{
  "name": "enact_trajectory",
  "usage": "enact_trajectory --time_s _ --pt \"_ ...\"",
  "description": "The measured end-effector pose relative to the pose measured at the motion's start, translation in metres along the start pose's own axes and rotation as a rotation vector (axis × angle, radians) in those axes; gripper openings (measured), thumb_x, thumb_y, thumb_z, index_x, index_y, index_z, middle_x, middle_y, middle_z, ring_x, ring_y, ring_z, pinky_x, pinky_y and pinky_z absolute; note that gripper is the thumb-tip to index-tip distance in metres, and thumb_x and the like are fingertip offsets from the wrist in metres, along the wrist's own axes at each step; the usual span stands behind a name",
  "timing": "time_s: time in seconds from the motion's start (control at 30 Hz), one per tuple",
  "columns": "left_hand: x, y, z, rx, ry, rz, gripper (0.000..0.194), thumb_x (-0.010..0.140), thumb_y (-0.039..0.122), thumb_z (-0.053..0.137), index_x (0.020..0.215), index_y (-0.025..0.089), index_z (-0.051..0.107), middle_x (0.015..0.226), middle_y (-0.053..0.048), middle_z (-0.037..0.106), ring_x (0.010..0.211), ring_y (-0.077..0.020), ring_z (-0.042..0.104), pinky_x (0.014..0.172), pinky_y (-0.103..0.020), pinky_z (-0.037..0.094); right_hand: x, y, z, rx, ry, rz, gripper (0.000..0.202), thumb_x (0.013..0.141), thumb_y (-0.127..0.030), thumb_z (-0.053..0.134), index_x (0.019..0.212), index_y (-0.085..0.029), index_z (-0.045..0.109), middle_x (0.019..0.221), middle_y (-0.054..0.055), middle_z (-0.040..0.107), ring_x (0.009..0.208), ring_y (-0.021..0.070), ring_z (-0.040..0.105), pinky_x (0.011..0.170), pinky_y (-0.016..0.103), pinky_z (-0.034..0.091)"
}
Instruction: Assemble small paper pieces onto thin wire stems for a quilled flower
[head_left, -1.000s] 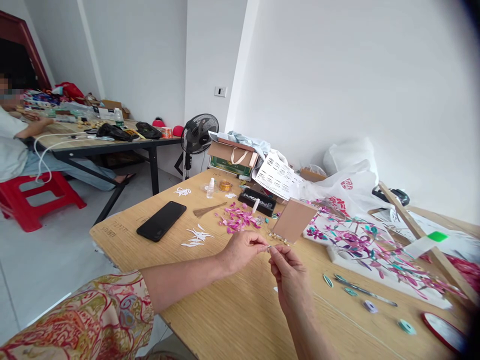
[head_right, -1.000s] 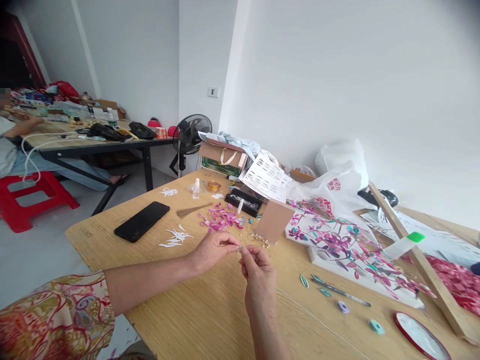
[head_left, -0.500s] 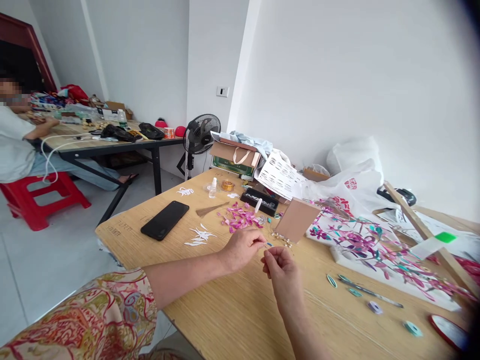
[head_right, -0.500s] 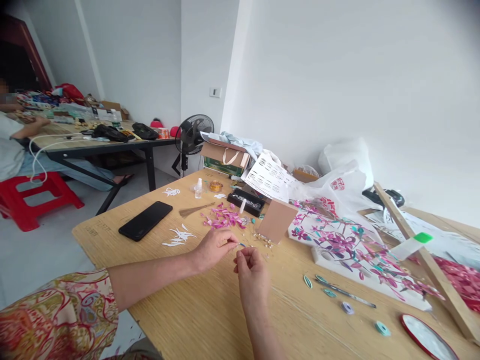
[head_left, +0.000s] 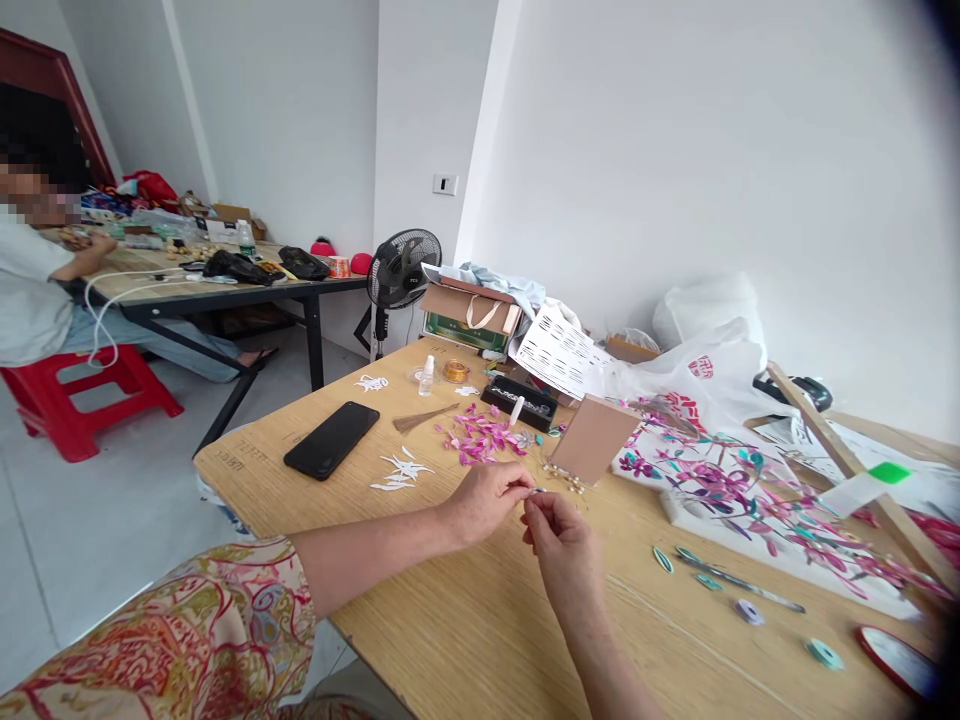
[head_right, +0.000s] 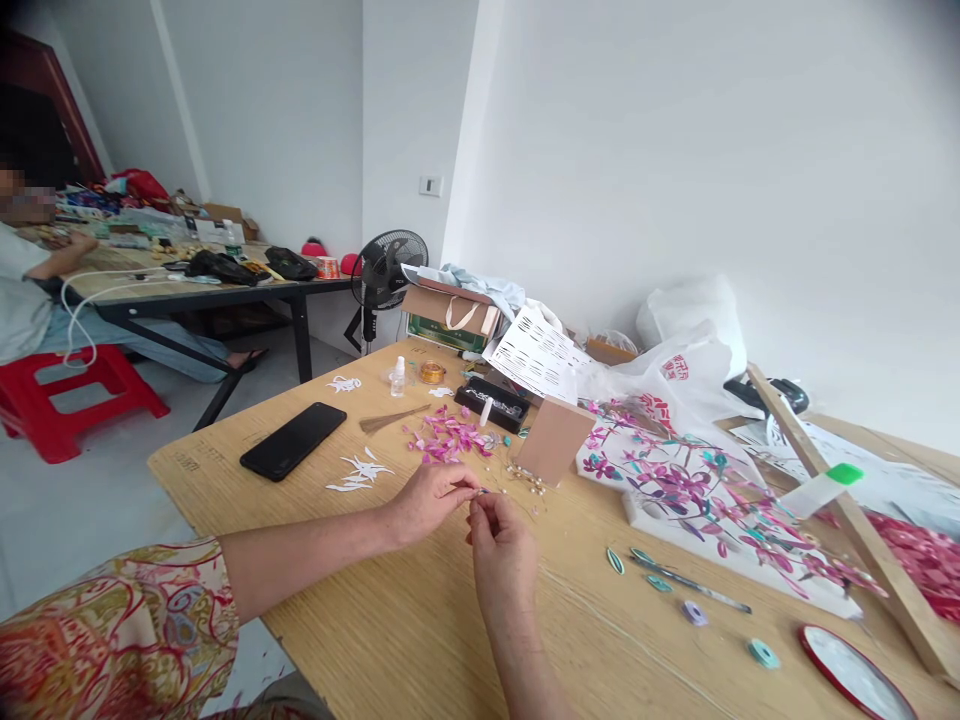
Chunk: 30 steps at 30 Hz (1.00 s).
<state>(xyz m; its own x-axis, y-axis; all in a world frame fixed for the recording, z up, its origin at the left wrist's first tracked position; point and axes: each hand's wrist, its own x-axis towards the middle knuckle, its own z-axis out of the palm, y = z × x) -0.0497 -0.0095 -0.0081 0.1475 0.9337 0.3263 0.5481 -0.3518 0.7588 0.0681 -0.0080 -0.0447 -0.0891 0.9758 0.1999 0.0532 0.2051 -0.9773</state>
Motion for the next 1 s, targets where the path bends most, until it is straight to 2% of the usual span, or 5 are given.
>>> enact_trajectory --time_s 0.3,0.53,0.73,0.87,1.0 --pt "-0.001 -0.001 -0.004 0.108 0.009 0.072 0.014 0.077 0.016 0.047 0.074 0.015 0.06 0.07 -0.001 0.06 0.069 -0.011 0.053 0.065 -0.02 0.038 -0.002 -0.004 0.0 -0.113 -0.015 -0.041 0.015 0.07 -0.034 0.051 0.068 -0.02 0.057 0.054 -0.002 0.054 0.046 0.0134 0.049 0.046 0.024 0.035" --pt "0.001 -0.002 -0.004 -0.043 -0.128 -0.014 0.011 0.072 0.015 0.05 0.072 0.015 0.061 0.067 0.0 0.059 0.068 -0.0121 0.053 0.066 -0.023 0.039 0.019 -0.037 -0.033 -0.486 -0.144 -0.354 0.016 0.066 -0.03 0.053 0.055 -0.023 0.061 0.057 0.001 0.056 0.052 0.0147 0.047 0.051 0.025 0.032" --pt "0.0 0.018 -0.01 -0.621 -0.189 -0.241 0.008 0.066 0.019 0.059 0.067 0.012 0.058 0.06 0.001 0.056 0.061 -0.0085 0.051 0.066 -0.023 0.04 0.031 -0.032 -0.048 -0.047 -0.303 -0.069 0.018 0.061 -0.036 0.063 0.054 -0.019 0.062 0.047 -0.003 0.048 0.047 0.0108 0.04 0.045 0.022 0.031" --pt "-0.001 0.025 -0.01 -0.596 -0.048 -0.237 0.007 0.067 0.018 0.058 0.063 0.012 0.056 0.059 0.002 0.054 0.06 -0.0077 0.049 0.066 -0.022 0.039 0.019 -0.016 -0.034 0.201 -0.297 0.038 0.022 0.061 -0.039 0.065 0.059 -0.017 0.062 0.05 -0.003 0.05 0.044 0.0081 0.039 0.043 0.021 0.031" --pt "0.002 0.022 -0.01 -0.284 0.033 -0.165 0.005 0.068 0.014 0.055 0.064 0.013 0.057 0.061 0.002 0.055 0.062 -0.0086 0.049 0.062 -0.02 0.038 0.003 -0.015 -0.022 0.083 -0.198 0.045 0.022 0.063 -0.04 0.061 0.059 -0.018 0.059 0.049 -0.002 0.051 0.041 0.0098 0.042 0.04 0.022 0.031"
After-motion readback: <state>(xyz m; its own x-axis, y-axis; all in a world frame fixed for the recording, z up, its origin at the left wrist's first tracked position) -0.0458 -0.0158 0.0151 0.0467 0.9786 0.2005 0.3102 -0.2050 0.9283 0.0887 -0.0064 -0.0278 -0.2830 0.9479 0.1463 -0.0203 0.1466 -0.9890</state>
